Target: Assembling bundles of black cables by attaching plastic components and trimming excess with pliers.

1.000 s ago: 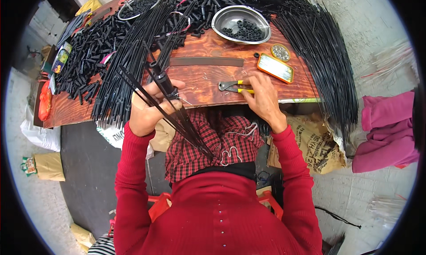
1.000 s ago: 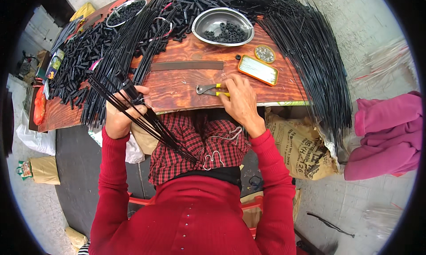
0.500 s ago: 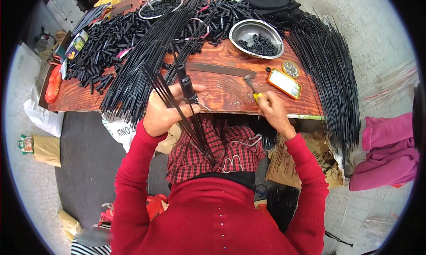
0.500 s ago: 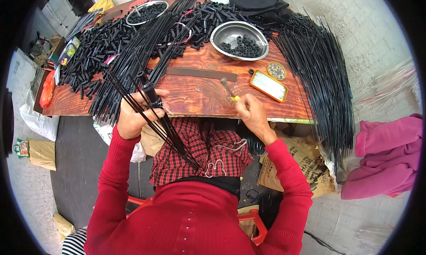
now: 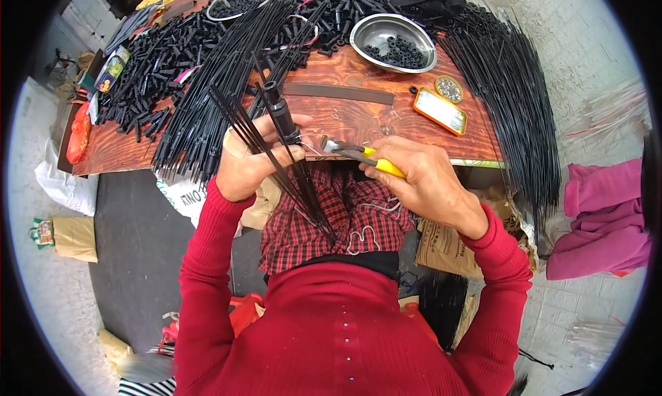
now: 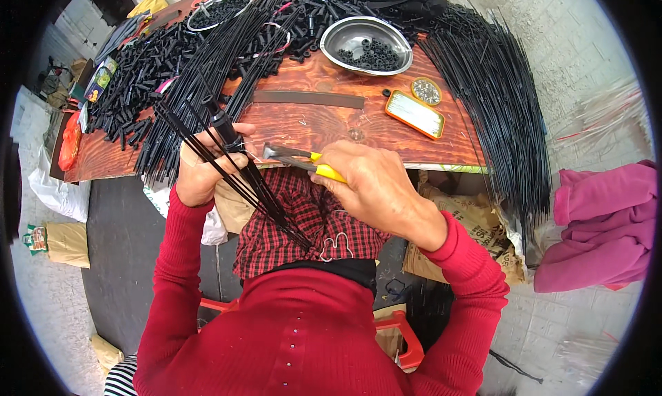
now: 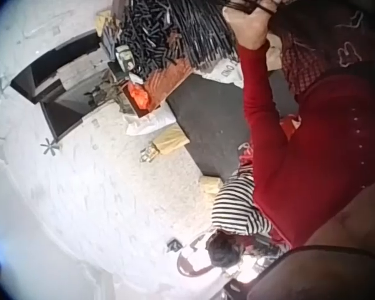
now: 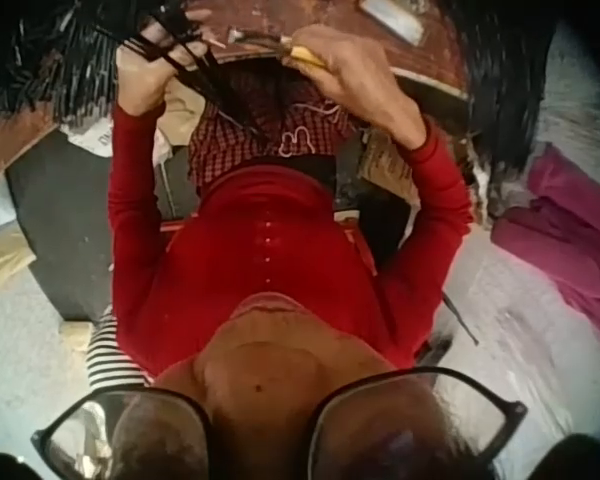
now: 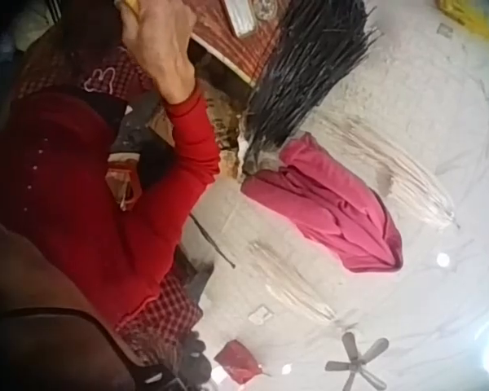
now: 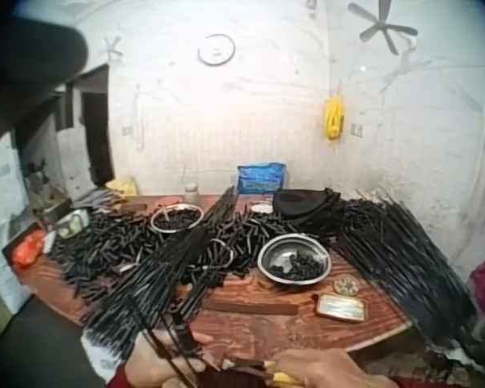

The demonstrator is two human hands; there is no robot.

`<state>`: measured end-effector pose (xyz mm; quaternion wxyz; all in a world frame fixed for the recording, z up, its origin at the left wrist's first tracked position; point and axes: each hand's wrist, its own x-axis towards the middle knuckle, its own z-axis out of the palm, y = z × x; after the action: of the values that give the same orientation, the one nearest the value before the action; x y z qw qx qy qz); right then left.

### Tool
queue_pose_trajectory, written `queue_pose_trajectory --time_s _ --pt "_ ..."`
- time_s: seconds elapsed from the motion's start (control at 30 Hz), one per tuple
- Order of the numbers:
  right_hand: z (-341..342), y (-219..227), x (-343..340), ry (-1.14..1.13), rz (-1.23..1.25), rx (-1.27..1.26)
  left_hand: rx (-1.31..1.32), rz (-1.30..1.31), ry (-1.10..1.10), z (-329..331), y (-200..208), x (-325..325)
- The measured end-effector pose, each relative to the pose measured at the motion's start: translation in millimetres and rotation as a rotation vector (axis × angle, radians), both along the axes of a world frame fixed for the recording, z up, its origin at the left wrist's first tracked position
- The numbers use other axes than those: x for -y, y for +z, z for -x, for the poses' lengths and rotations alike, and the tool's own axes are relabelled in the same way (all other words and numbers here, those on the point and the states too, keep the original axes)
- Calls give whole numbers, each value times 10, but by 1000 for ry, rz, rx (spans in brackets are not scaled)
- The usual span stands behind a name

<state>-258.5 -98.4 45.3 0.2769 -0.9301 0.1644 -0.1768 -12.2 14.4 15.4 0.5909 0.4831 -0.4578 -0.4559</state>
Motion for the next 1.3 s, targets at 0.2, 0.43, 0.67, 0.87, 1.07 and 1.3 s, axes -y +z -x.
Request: queue_pose_trajectory --time_s 0.2,0.43,0.67,0.87,1.07,1.3 --pt "-27 164 -38 -10 168 -28 7 -5 17 73 72 -11" --pt "-39 358 -88 -17 313 -123 74 -16 20 86 69 9" --pt "-105 313 -137 -106 642 -130 37 -29 36 103 103 19" --pt "-170 367 -161 -139 791 -228 57 -20 41 90 101 23" --pt "-196 462 -123 -79 899 -311 40 -9 23 80 111 29" --pt "-220 556 -52 -4 924 -276 99 -46 -1 71 142 22"
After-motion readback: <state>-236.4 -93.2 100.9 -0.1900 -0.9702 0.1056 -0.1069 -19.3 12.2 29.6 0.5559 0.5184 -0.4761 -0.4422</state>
